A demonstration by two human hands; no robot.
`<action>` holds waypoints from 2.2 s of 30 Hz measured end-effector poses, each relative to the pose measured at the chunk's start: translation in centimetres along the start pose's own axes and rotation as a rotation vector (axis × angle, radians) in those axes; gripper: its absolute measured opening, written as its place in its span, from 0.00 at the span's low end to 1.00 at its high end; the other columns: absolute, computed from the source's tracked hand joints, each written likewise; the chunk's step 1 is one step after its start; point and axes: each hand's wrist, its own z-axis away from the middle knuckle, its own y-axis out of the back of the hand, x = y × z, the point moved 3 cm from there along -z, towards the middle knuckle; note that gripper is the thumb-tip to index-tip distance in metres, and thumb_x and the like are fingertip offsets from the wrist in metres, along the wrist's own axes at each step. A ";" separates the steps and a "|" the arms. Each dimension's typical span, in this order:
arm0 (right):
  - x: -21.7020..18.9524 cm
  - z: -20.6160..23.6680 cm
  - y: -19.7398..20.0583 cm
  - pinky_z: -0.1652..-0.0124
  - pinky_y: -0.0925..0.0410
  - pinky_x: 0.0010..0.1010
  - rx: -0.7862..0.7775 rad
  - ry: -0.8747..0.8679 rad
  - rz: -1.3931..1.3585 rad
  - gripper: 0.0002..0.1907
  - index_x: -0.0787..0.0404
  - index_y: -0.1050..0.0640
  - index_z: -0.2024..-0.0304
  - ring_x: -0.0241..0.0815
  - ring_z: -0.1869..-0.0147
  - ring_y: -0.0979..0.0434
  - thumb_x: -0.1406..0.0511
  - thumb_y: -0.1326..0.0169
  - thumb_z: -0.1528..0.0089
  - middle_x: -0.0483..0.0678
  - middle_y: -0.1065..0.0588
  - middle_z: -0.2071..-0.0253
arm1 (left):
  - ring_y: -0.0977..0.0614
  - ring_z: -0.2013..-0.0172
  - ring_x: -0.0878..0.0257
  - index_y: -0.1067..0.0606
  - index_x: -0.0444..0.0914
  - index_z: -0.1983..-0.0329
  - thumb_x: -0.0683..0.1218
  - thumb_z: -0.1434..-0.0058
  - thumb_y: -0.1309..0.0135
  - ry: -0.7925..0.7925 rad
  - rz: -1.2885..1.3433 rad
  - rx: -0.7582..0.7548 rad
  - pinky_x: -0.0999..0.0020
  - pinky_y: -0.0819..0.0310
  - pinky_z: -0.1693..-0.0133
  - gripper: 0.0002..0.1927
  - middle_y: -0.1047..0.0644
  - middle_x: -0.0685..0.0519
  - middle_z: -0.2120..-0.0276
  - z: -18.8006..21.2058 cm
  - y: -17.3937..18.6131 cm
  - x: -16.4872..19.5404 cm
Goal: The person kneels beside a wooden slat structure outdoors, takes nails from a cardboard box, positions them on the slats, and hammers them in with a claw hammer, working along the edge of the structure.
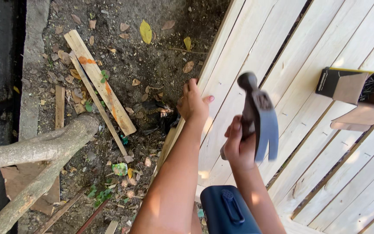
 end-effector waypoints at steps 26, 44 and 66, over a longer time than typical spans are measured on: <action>-4.1 2.4 12.6 0.81 0.30 0.42 0.367 -0.871 0.422 0.20 0.73 0.32 0.60 0.48 0.83 0.26 0.58 0.52 0.31 0.56 0.28 0.75 | 0.31 0.40 0.46 0.27 0.45 0.44 0.42 0.42 0.43 -0.890 -0.240 0.057 0.48 0.36 0.39 0.22 0.33 0.49 0.40 13.0 -7.4 1.2; -0.9 1.1 17.7 0.81 0.30 0.43 0.255 -1.143 0.024 0.21 0.75 0.27 0.60 0.46 0.82 0.27 0.58 0.53 0.31 0.54 0.28 0.75 | 0.17 0.50 0.47 0.19 0.36 0.52 0.34 0.39 0.47 -1.197 -1.175 -0.326 0.56 0.19 0.52 0.13 0.21 0.43 0.49 13.4 -16.1 28.7; -3.8 2.3 16.3 0.77 0.27 0.41 0.235 -1.105 0.125 0.20 0.74 0.24 0.54 0.48 0.79 0.22 0.59 0.54 0.31 0.57 0.21 0.71 | 0.24 0.74 0.52 0.29 0.35 0.72 0.41 0.39 0.49 -1.290 -0.001 -0.124 0.55 0.27 0.69 0.06 0.28 0.47 0.68 17.7 -11.7 21.9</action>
